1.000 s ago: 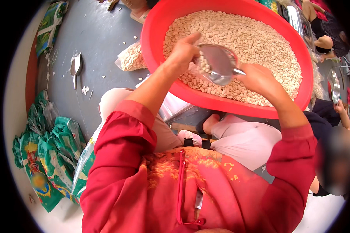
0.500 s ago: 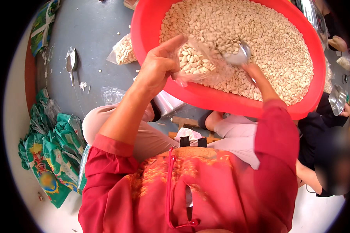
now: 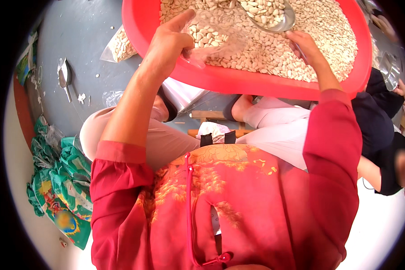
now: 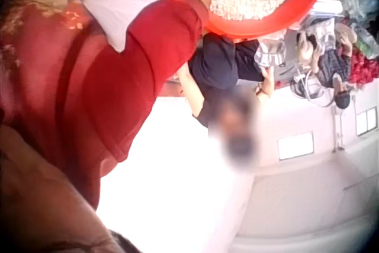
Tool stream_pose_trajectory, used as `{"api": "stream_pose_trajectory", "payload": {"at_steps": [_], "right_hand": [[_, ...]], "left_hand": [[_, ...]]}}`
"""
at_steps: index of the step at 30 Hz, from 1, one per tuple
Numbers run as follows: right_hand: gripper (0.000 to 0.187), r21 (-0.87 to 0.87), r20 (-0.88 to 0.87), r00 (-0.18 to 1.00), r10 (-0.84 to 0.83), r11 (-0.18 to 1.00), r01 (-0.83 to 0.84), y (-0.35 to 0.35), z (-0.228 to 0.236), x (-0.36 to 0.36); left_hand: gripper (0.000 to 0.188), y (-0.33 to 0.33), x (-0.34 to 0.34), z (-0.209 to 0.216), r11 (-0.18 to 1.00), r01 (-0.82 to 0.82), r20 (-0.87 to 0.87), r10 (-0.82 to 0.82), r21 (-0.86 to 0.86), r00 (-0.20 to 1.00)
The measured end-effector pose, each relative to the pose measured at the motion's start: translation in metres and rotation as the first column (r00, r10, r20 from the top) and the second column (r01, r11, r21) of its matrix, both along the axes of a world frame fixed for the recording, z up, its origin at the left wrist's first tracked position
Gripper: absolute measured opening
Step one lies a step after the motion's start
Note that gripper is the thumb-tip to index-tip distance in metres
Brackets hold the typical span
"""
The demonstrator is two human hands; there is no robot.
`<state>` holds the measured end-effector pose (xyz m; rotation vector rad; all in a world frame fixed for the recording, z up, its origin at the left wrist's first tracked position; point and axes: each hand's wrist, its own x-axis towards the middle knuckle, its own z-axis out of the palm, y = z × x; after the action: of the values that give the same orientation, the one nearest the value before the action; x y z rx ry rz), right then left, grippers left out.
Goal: The person scoops peanuts from a large red basin into small clear plastic bags using a metal scoop. They then place the filled bags on the floor beside them. The task is performed while sitting on the floor in a room with other people also engaged in similar packaging work.
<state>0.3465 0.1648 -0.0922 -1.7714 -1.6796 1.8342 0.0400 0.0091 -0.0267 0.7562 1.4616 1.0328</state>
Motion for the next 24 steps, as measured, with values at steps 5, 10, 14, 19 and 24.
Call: {"api": "stream_pose_trajectory", "payload": {"at_steps": [5, 10, 14, 19, 24], "right_hand": [[0.027, 0.1, 0.048, 0.985, 0.163, 0.981, -0.167, -0.023, 0.086, 0.023], [0.03, 0.007, 0.097, 0.956, 0.276, 0.96, -0.278, -0.045, 0.135, 0.008], [0.033, -0.005, 0.26, 0.824, 0.503, 0.854, -0.52, -0.053, 0.161, -0.031], [0.035, 0.124, 0.685, 0.355, 0.636, 0.378, -0.917, -0.051, 0.162, -0.105], [0.035, 0.214, 0.833, 0.334, 0.44, 0.3, -0.929, -0.05, 0.185, -0.09]], "left_hand": [[0.063, 0.002, 0.006, 0.002, 1.0, 0.008, 0.054, -0.009, 0.015, 0.998], [0.068, 0.004, 0.003, 0.003, 0.997, 0.055, 0.081, -0.051, -0.052, 0.995], [0.068, 0.006, 0.007, 0.003, 0.997, 0.082, 0.079, -0.082, -0.001, 0.994], [0.067, 0.002, -0.002, -0.017, 0.997, 0.042, 0.022, -0.043, 0.058, 0.999], [0.065, 0.001, -0.012, -0.018, 0.998, 0.058, -0.025, -0.057, 0.033, 0.998]]}}
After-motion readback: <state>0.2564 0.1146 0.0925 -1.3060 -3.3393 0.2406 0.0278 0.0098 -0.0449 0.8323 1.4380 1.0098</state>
